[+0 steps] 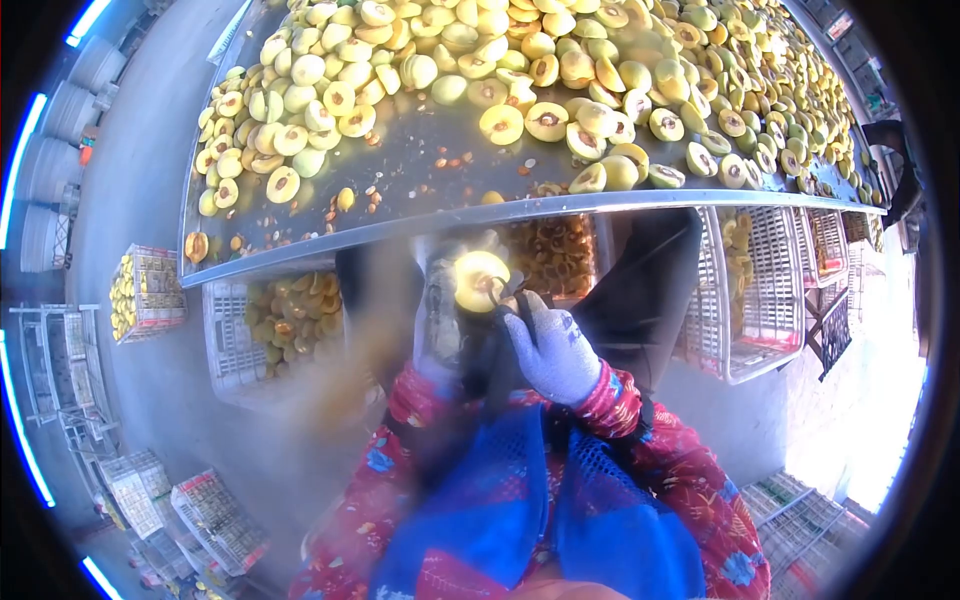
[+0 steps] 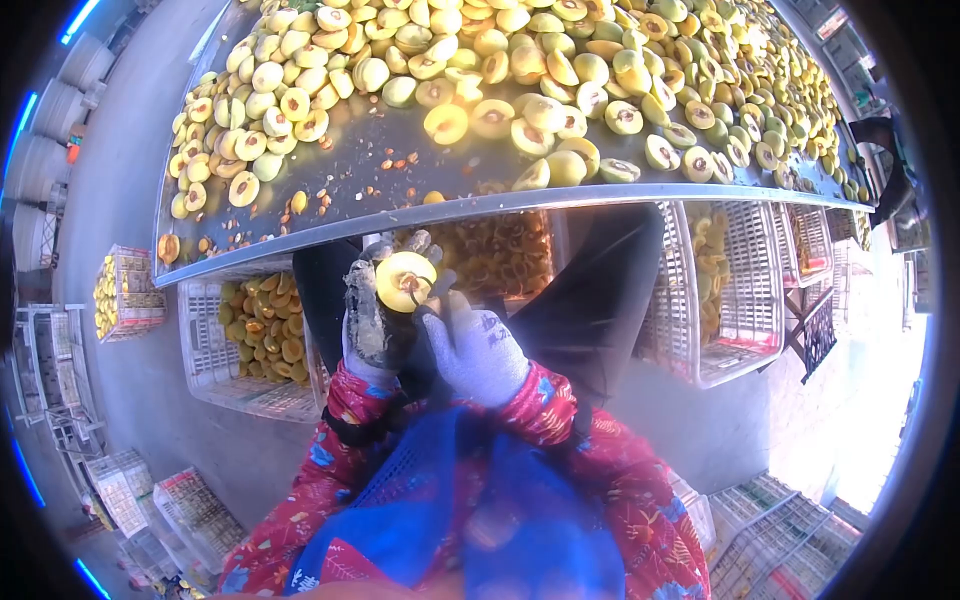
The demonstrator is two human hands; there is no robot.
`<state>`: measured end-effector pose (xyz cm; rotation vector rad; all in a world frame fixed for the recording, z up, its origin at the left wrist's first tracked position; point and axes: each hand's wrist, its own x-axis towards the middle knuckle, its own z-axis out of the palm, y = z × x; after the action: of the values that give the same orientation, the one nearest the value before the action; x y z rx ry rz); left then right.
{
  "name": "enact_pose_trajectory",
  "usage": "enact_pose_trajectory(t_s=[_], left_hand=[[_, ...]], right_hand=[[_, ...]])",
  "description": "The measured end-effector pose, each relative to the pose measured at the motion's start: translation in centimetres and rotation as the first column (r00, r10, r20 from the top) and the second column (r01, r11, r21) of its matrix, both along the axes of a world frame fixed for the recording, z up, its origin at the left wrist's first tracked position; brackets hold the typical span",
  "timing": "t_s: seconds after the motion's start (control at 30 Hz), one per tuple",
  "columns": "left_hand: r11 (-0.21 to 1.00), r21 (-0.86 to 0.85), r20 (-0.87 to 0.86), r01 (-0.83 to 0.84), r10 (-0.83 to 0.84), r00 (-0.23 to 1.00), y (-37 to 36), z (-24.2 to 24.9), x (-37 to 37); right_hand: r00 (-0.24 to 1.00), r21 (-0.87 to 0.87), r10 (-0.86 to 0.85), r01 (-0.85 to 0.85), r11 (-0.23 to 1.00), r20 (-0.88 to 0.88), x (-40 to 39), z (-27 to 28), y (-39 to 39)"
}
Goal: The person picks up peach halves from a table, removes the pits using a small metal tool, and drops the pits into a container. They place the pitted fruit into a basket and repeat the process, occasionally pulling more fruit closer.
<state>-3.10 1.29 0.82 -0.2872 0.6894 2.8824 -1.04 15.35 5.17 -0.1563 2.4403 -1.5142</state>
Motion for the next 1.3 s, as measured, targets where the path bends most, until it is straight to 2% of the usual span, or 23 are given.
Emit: enact_pose_trajectory(t_s=[0.07,0.1,0.13,0.17,0.2,0.23,0.3,0.37,0.47,0.53,0.6,0.63,0.73,0.77,0.83,0.87,0.93,0.97,1.0,1.03,1.07,1.23,1.3], left_hand=[[0.997,-0.077,-0.040,-0.031,0.028,0.999,0.0,-1.1,-0.2],[0.878,-0.473,-0.184,-0.075,-0.015,0.983,-0.1,-0.7,0.0],[0.609,-0.774,-0.297,-0.171,-0.112,0.948,-0.3,0.2,0.3],[0.368,-0.896,-0.334,-0.247,-0.196,0.922,-0.4,0.3,0.6],[0.101,-0.935,-0.355,-0.341,-0.265,0.896,-0.5,0.3,0.9],[-0.042,-0.924,-0.353,-0.380,-0.287,0.890,-0.6,-0.2,1.1],[0.117,-0.918,-0.396,-0.379,-0.213,0.893,-0.3,-0.9,1.1],[0.662,-0.692,-0.387,-0.289,-0.002,0.922,0.9,-1.2,0.9],[0.764,-0.617,-0.302,-0.187,-0.011,0.953,1.1,-0.2,0.9],[0.626,-0.773,-0.290,-0.103,-0.205,0.935,-0.2,-0.2,0.3],[0.418,-0.909,-0.183,-0.010,-0.378,0.907,-1.2,0.0,-0.3],[0.881,-0.365,0.310,0.301,-0.189,0.932,-0.6,0.2,-1.0],[0.601,-0.759,0.204,0.252,-0.148,0.968,-0.5,-0.9,-1.0],[0.595,-0.803,0.003,0.034,-0.054,0.999,0.5,-0.8,-0.2],[0.601,-0.799,-0.060,-0.032,-0.026,0.998,1.5,0.2,0.3],[0.603,-0.795,-0.093,-0.067,-0.013,0.996,1.7,0.3,0.3],[0.651,-0.758,-0.035,0.053,-0.121,0.992,0.7,-1.9,0.2],[0.635,-0.766,-0.013,0.104,-0.176,0.984,0.5,-2.1,-0.2],[0.615,-0.773,0.010,0.154,-0.230,0.973,0.4,-2.1,-0.4],[0.684,-0.676,0.148,0.273,-0.237,0.960,0.7,-1.1,-0.6],[0.681,-0.679,0.158,0.274,-0.229,0.961,0.8,-0.7,-0.5],[0.645,-0.726,0.140,0.238,-0.200,0.970,1.0,-2.5,-0.4],[0.346,-0.938,-0.127,-0.018,-0.294,0.947,0.7,-2.5,-0.5]], right_hand=[[0.993,-0.013,-0.023,0.022,1.000,-0.114,0.2,-0.3,-0.3],[0.985,-0.019,-0.036,0.033,0.999,-0.171,0.2,-0.5,-0.4],[0.988,-0.038,-0.040,0.035,0.999,-0.147,0.2,-0.6,-0.4],[0.992,-0.058,-0.042,0.035,0.998,-0.122,0.2,-0.7,-0.5],[0.994,-0.079,-0.044,0.036,0.996,-0.096,0.3,-0.9,-0.5],[0.992,-0.080,-0.017,0.007,0.997,-0.125,0.4,-1.3,-0.5],[0.988,-0.137,0.034,-0.055,0.989,-0.148,0.6,-2.3,-0.3],[0.991,-0.309,0.095,-0.120,0.943,-0.094,0.4,-3.1,-0.1],[0.962,-0.456,0.180,-0.069,0.887,0.205,-0.2,-1.2,1.0],[0.957,-0.222,0.162,-0.217,0.951,-0.242,0.0,-3.0,0.8],[0.992,-0.311,0.069,-0.031,0.950,0.110,0.7,-3.3,0.1],[0.958,-0.330,0.031,0.068,0.941,0.285,0.8,-3.2,-0.3],[0.943,-0.439,0.098,0.055,0.897,0.319,0.9,-3.3,-0.6],[0.930,-0.507,0.156,0.037,0.861,0.333,0.8,-2.9,-0.4],[0.869,-0.725,0.373,-0.025,0.688,0.324,-0.1,-0.3,0.8],[0.770,-0.802,0.424,0.183,0.569,0.476,-0.2,-0.6,1.1],[0.472,-0.727,0.591,0.608,0.320,0.655,0.0,-1.5,1.6],[0.676,-0.754,0.423,0.310,0.580,0.603,-0.1,-1.6,1.4],[0.796,-0.704,0.380,0.079,0.706,0.471,0.0,-2.7,1.4],[0.878,-0.577,0.368,-0.137,0.805,0.306,0.0,-4.2,1.5],[0.915,-0.385,0.384,-0.313,0.868,0.124,0.0,-5.2,1.6],[0.969,0.036,0.245,-0.243,0.969,-0.043,0.0,-6.1,1.7],[0.979,0.182,0.196,-0.184,0.966,-0.053,0.2,-6.0,1.2]])
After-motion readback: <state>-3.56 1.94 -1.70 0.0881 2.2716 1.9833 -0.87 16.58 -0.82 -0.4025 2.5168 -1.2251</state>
